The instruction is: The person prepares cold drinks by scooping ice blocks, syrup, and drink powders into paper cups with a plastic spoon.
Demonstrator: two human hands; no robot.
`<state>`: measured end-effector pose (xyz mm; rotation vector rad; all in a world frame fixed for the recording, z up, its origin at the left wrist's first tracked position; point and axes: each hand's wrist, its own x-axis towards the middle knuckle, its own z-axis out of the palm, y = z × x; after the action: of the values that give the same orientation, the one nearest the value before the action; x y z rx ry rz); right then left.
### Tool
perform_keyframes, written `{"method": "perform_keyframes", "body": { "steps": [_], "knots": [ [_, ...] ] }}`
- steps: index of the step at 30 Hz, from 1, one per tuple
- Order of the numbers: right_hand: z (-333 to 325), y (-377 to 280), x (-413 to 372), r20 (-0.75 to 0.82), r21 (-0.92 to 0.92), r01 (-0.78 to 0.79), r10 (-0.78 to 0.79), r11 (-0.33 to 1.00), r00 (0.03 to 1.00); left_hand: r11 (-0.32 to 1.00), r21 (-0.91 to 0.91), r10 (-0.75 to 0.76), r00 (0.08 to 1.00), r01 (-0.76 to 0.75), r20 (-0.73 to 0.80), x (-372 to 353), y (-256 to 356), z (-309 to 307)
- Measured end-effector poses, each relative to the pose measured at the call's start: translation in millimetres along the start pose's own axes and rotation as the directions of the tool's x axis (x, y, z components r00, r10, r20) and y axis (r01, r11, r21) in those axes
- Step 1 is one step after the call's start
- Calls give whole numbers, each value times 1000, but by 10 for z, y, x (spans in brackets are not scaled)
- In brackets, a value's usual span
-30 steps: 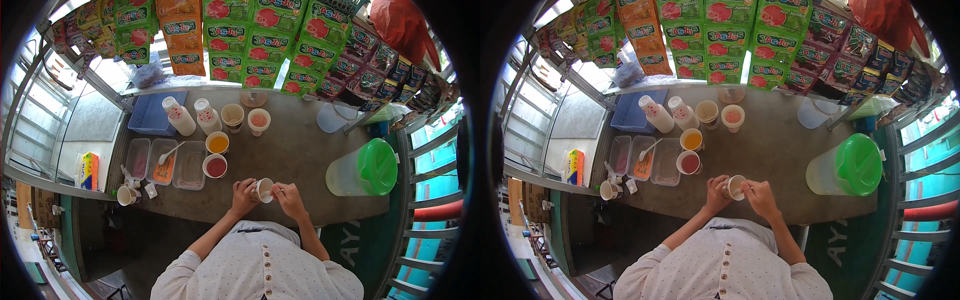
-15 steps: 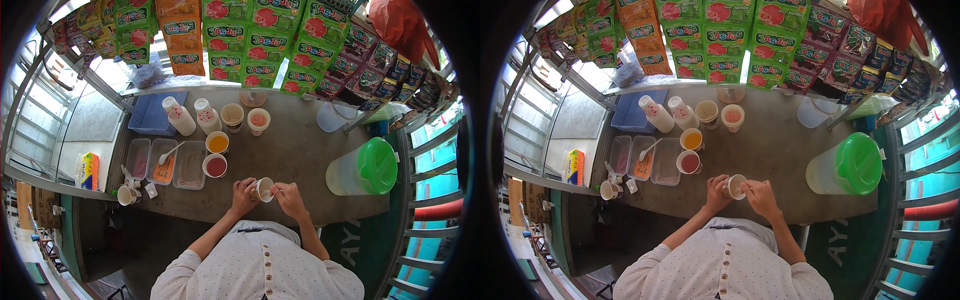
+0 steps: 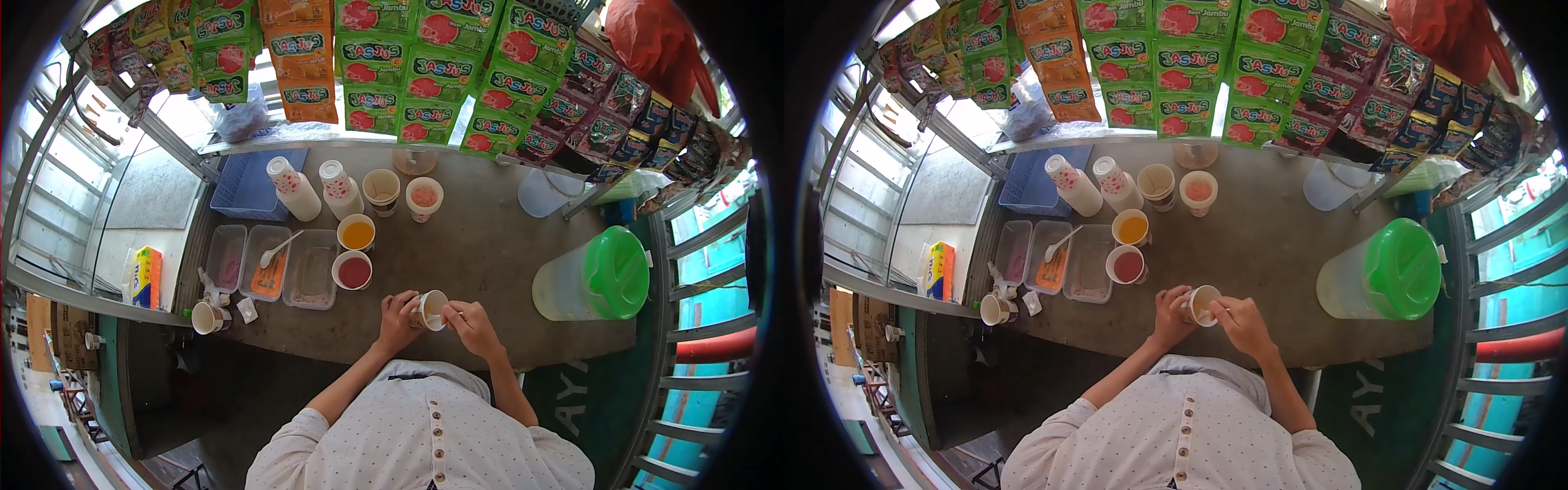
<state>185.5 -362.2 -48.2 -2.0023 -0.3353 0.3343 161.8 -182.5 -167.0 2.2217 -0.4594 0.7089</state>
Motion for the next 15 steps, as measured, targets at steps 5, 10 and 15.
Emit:
{"method": "perform_keyframes", "body": {
  "steps": [5, 10, 15],
  "knots": [
    [25, 6, 14, -124, -175, 204, -227, 963, 966, 1000, 5, -7, 1000, 7, 10, -10, -6, 14],
    [28, 8, 12, -65, -109, 103, -110, 989, 992, 1000, 6, -2, 1000, 2, 4, -17, -10, 13],
    [35, 18, 30, -36, -21, 85, -86, 996, 996, 1000, 0, 2, 1000, -2, -1, -10, -10, 7]
  ]
}}
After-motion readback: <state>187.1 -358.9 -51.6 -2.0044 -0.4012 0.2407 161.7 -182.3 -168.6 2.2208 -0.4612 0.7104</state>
